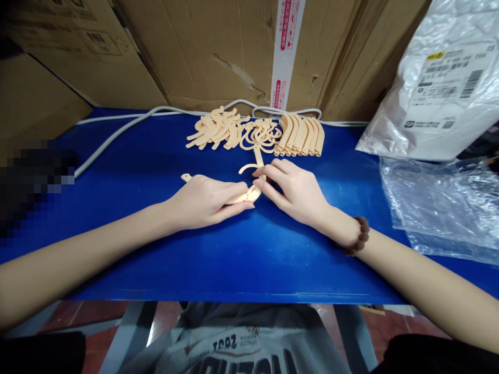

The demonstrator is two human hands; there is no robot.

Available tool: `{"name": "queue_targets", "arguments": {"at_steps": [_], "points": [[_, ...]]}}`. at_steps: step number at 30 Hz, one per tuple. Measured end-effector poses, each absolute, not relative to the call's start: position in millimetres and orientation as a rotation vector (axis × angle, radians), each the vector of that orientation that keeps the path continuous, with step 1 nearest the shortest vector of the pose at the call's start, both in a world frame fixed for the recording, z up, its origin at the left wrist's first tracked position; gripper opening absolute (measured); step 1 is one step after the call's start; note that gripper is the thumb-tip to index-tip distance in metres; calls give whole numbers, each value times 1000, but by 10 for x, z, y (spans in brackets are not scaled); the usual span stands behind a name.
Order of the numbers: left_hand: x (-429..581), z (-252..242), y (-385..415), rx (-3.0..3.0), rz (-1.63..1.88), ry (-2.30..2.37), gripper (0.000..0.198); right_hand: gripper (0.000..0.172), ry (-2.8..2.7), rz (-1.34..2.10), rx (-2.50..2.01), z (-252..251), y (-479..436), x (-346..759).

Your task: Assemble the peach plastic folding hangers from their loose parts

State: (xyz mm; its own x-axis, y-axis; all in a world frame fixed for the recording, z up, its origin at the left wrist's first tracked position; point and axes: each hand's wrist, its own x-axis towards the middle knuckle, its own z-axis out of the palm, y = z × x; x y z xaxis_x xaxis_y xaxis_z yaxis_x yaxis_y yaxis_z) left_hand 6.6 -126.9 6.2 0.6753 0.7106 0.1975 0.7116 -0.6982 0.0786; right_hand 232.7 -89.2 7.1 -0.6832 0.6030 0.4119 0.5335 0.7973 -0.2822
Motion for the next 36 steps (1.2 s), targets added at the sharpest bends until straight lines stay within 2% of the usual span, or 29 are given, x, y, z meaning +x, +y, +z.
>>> {"name": "queue_targets", "arguments": {"at_steps": [9,17,27,30,36], "points": [[25,-9,-1243,-2863,-454,-927,28,14,-2379,211,-915,56,-861,2344],[19,26,-1246,-2838,-439,-975,28,18,-2366,193,-975,26,-797,2354],[-12,-36,-1175,-2785,-695,-1153,26,21,-2274,167,-1163,53,-803,2348],[-13,-42,-1172,-2746,-725,-1180,25,27,-2245,150,-1193,51,-801,2345],[-18,-55,-1170,-2761,-723,-1147,24,26,-2247,160,-1227,36,-776,2351]]}}
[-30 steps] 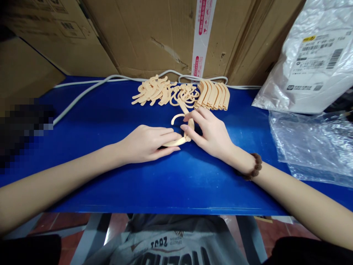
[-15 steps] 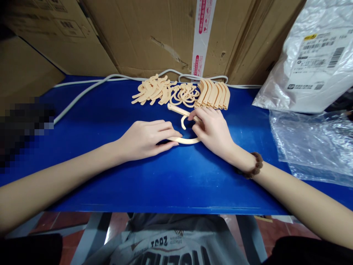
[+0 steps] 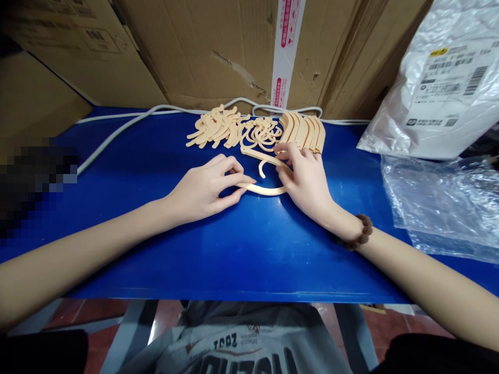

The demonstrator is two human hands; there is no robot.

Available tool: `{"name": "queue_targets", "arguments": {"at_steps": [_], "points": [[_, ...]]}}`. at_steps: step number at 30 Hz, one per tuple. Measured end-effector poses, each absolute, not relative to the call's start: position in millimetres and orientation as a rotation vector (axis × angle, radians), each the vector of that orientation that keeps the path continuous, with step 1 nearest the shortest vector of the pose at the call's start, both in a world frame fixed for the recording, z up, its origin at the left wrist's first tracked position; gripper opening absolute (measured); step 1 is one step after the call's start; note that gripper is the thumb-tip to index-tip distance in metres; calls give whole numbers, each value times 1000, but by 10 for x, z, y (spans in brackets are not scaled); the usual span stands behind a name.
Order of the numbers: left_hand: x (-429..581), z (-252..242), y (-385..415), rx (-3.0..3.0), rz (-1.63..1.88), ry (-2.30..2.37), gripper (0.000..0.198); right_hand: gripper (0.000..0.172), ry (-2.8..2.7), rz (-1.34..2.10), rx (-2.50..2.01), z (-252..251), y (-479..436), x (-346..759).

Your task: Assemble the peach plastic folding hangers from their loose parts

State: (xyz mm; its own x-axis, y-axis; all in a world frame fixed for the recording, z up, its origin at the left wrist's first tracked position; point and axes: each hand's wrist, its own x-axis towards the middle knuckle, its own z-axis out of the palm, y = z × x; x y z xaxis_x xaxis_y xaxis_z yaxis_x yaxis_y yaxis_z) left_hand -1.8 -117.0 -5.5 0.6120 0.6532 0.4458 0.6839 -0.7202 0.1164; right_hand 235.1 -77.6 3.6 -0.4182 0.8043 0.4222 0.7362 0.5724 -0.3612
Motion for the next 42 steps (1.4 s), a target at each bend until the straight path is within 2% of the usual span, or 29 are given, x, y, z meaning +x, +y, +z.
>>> {"name": "queue_targets", "arguments": {"at_steps": [10,18,21,30,37,42], "points": [[-35,-86,-1118,-2920,-787,-1094,28,33,-2240,199,-1244,-27,-728,2380],[-59,-86,-1082,-2953,-842,-1090,26,21,-2281,113,-1146,14,-753,2367],[-156,-45,-970,-2842,-862,-1149,24,13,-2376,37,-1008,50,-804,2344],[-571,-53,-531,-2281,-928,-1776,13,12,-2511,-144,-792,32,-872,2334],[-525,-210,-405,-2262,-967,-1679,11,17,-2558,-110,-810,45,-874,2280],[-554,-378,-250,-2175,-1111,-1556,22,17,-2571,-60,-846,51,-873,2251]]}}
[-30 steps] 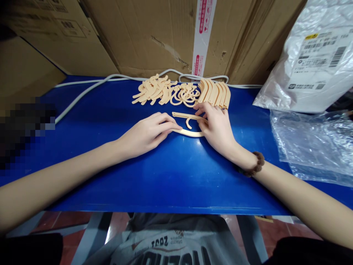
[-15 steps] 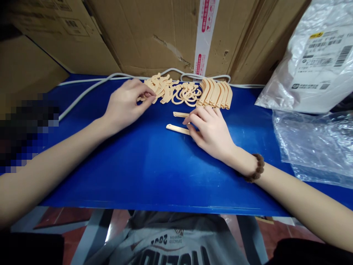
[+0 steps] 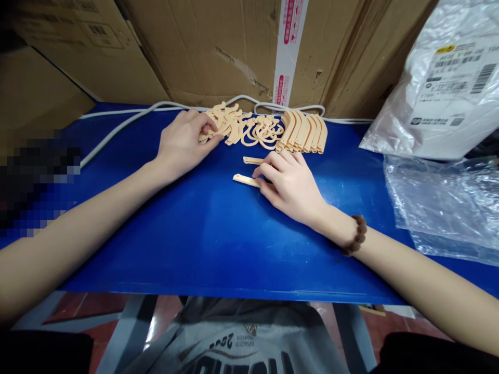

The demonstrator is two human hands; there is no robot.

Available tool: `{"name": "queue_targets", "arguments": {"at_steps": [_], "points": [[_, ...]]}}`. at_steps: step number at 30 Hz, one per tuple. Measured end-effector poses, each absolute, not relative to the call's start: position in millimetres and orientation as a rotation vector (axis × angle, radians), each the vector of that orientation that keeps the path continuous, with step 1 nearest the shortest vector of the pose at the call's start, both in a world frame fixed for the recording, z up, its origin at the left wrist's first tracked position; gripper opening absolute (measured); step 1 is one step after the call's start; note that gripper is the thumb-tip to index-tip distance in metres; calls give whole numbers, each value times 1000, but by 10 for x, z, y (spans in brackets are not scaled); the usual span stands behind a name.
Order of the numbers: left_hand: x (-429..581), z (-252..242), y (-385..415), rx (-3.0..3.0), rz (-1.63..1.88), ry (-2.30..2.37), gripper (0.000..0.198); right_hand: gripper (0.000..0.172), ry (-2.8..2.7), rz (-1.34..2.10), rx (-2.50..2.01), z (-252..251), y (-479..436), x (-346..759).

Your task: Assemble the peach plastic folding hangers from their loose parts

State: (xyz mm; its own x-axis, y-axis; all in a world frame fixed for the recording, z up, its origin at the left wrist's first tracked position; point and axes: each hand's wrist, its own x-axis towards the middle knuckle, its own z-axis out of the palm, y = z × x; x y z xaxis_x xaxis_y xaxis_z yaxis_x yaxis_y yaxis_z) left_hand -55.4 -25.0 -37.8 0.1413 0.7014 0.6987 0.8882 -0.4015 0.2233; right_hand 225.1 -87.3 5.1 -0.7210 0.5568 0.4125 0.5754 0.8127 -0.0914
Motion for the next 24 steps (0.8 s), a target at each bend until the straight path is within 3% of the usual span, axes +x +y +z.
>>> {"name": "queue_targets", "arguments": {"at_steps": [7,15,18,24], "points": [[-593,-414,-183,-2145,-1096,-1622,24,19,-2571,-48,-845,42,-867,2245],[-423,-27,-440,-2054,-1279,-1977,21,26,-2528,-29,-822,39,-878,2264],[-378,108,-610,-2135,-1334,-1757,23,37,-2428,87,-853,34,-890,2273],[-366,125,-850,-2402,-955,-1384,29,52,-2108,338,-998,51,-898,2310]]}}
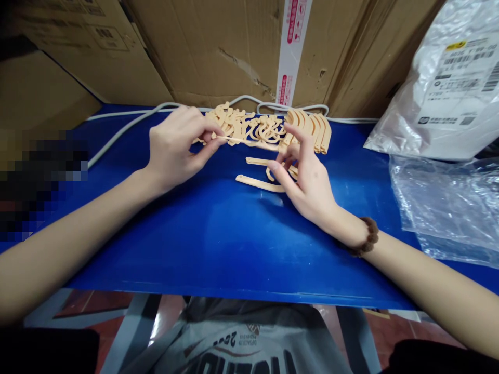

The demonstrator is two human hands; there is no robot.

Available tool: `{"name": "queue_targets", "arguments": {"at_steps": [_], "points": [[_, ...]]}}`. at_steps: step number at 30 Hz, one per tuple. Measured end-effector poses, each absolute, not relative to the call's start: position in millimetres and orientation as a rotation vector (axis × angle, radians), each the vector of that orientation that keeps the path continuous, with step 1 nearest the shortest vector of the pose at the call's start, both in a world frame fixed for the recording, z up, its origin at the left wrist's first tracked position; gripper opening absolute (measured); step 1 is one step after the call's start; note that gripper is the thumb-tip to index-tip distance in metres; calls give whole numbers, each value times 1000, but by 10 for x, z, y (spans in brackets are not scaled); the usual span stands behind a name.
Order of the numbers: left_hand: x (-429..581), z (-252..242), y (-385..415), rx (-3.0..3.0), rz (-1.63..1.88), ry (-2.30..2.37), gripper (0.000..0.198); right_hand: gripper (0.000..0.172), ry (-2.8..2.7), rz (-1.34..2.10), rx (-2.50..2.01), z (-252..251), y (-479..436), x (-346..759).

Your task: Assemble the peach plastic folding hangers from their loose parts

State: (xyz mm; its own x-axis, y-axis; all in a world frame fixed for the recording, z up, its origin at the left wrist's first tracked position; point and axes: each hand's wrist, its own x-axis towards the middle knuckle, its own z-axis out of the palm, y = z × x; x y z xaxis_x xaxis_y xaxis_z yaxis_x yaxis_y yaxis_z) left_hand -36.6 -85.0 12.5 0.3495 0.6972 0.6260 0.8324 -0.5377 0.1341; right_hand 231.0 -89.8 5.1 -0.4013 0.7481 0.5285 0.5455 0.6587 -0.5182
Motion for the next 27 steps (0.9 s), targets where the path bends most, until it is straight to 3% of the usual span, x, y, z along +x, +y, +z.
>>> {"name": "queue_targets", "arguments": {"at_steps": [5,7,16,23,27], "points": [[-357,70,-860,-2389,-948,-1333,31,25,-2103,328,-1043,64,-873,2335],[-361,62,-858,-2386,-971,-1365,29,22,-2126,326,-1035,63,-873,2335],[-338,24,-829,-2450,-952,-1323,27,23,-2228,262,-905,83,-906,2342],[-147,-8,-950,-2663,-765,-853,52,28,-2369,127,-751,105,-980,2341],[-87,5,-1023,-2603,-691,-797,40,27,-2400,64,-627,109,-976,2346]]}}
